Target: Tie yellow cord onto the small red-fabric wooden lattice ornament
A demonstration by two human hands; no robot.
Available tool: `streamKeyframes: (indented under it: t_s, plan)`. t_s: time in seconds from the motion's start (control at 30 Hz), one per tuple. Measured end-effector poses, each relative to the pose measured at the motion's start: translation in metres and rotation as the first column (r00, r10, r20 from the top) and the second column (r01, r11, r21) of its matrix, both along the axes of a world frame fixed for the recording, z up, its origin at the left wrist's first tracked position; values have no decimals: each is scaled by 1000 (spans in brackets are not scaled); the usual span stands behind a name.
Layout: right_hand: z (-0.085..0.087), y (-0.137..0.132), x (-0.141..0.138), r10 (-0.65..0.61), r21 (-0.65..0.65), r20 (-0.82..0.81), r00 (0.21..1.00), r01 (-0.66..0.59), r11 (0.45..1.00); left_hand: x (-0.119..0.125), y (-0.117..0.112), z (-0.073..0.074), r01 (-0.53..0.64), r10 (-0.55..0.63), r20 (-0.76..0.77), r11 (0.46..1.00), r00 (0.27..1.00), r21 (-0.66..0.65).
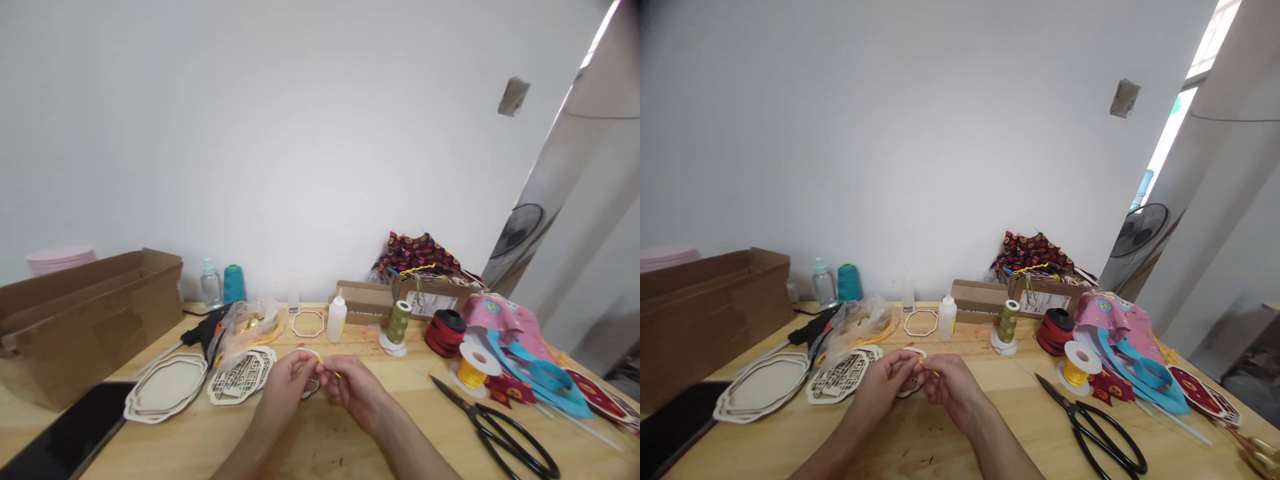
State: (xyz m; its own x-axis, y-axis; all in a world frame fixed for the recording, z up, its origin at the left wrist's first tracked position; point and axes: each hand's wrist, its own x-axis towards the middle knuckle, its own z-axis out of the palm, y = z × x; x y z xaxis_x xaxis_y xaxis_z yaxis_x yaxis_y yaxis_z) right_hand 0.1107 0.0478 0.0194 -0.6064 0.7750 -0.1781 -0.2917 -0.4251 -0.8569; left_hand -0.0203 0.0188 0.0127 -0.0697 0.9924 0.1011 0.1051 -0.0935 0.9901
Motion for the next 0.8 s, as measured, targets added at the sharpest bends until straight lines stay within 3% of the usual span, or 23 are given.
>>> streamKeyframes:
  t_s: [0.23, 0.53, 0.8]
  plan:
    - [0, 0, 0, 4, -2, -12, 1000, -4, 1000, -3, 1, -4, 40, -40, 31, 999, 999, -25]
    - [-1, 1, 0, -10, -10, -9, 1000, 10, 1000, -4, -2, 3, 29, -26, -40, 997, 999, 73]
    - [-8, 1, -6, -65, 163, 147, 987, 41, 986, 0, -7, 8, 77, -70, -74, 993, 995, 95]
